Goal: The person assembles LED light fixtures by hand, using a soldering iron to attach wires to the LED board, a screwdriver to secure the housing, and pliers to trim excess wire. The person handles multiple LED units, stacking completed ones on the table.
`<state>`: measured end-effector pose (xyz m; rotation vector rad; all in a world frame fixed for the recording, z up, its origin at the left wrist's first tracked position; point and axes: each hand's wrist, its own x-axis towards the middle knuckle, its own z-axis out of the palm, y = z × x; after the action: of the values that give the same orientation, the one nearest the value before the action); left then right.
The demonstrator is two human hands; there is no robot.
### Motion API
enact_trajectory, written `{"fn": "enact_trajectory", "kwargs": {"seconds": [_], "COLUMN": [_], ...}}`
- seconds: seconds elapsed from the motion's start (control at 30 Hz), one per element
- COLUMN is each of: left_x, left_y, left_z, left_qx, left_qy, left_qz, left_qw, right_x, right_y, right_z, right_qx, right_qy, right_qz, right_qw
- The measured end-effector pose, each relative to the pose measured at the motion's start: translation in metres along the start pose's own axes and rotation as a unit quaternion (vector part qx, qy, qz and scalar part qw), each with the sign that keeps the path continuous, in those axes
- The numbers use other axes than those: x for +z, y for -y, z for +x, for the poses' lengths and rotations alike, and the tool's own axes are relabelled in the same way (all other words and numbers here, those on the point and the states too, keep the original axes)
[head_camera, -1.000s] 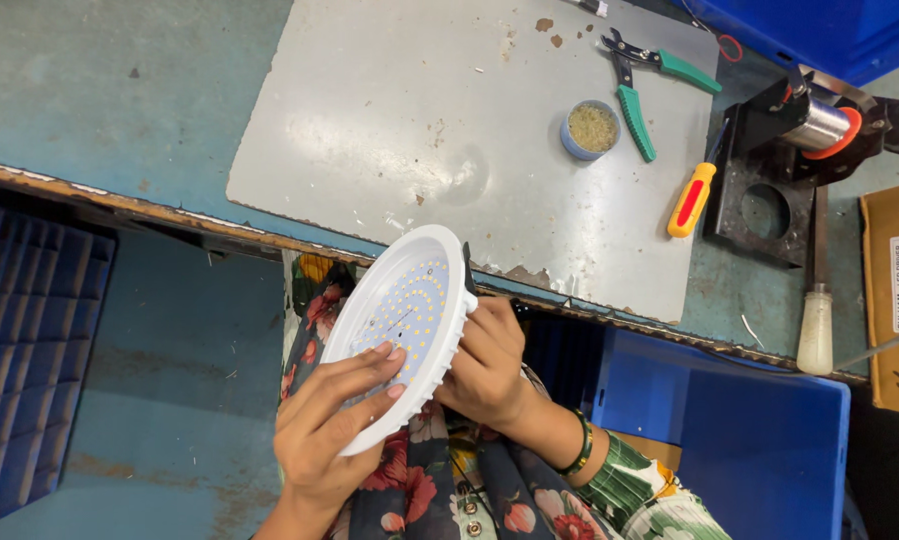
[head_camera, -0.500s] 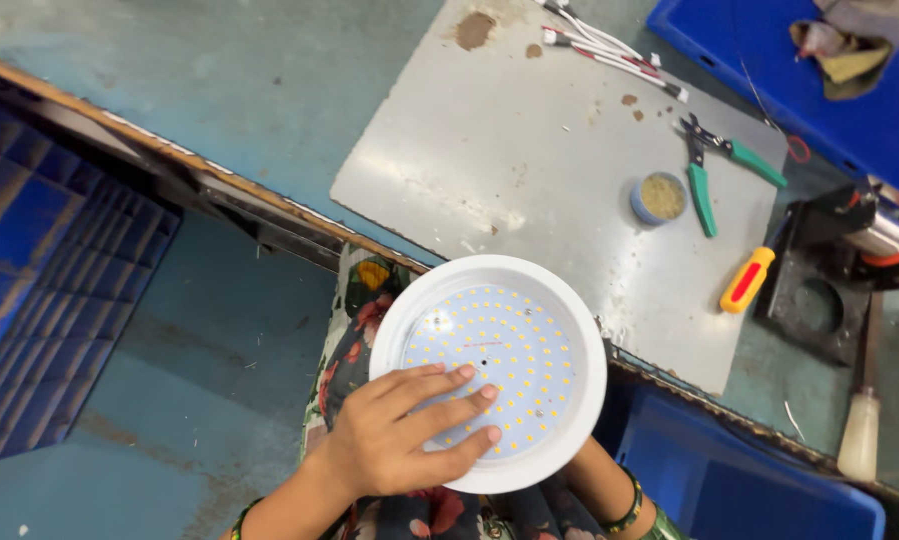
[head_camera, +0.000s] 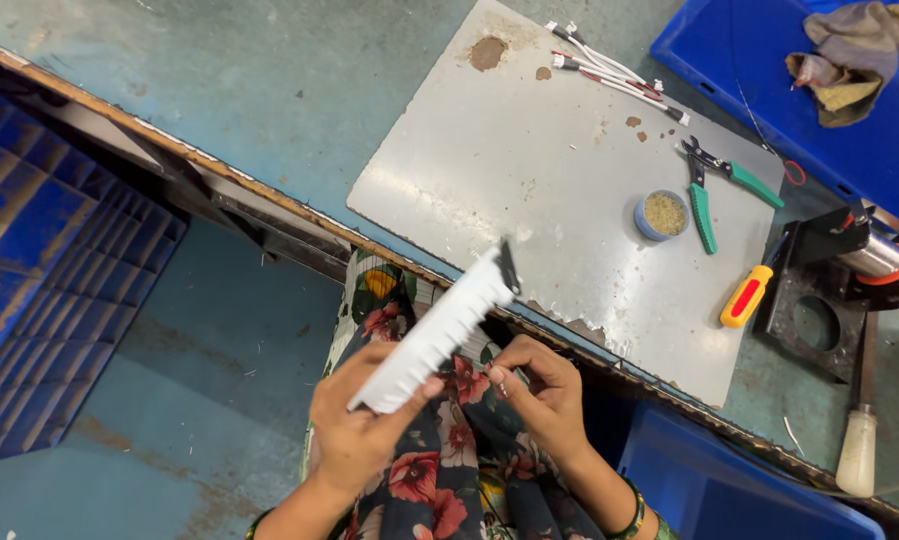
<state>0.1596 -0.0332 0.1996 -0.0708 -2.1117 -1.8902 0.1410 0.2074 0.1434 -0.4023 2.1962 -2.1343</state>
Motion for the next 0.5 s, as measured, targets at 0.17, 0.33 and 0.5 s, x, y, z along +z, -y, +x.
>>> {"fn": "enact_trajectory", "kwargs": {"seconds": [0.17,0.33,0.5], "left_x": [0.007,0.015,0.017], "left_y": [0.008,0.01,0.013], "left_z": [-0.008,-0.009,-0.011], "left_qx": [-0.155,-0.177,-0.186], "left_qy": [-0.025,-0.034,-0.046], "left_qz": [-0.18,-0.253,-0.26], "left_qw": [0.971,0.95,0.946], "right_x": [0.012,0.016,0.017], "right_y": [0.019,0.022,0.03], "right_z": [0.008,0.007,0.005], "right_qx": [0.083,0.056,-0.072], "right_qy": [-0.016,-0.043,-0.036], "right_qz": [0.073,0.09,-0.076], "right_qw": [0.994,0.993,0.994]}}
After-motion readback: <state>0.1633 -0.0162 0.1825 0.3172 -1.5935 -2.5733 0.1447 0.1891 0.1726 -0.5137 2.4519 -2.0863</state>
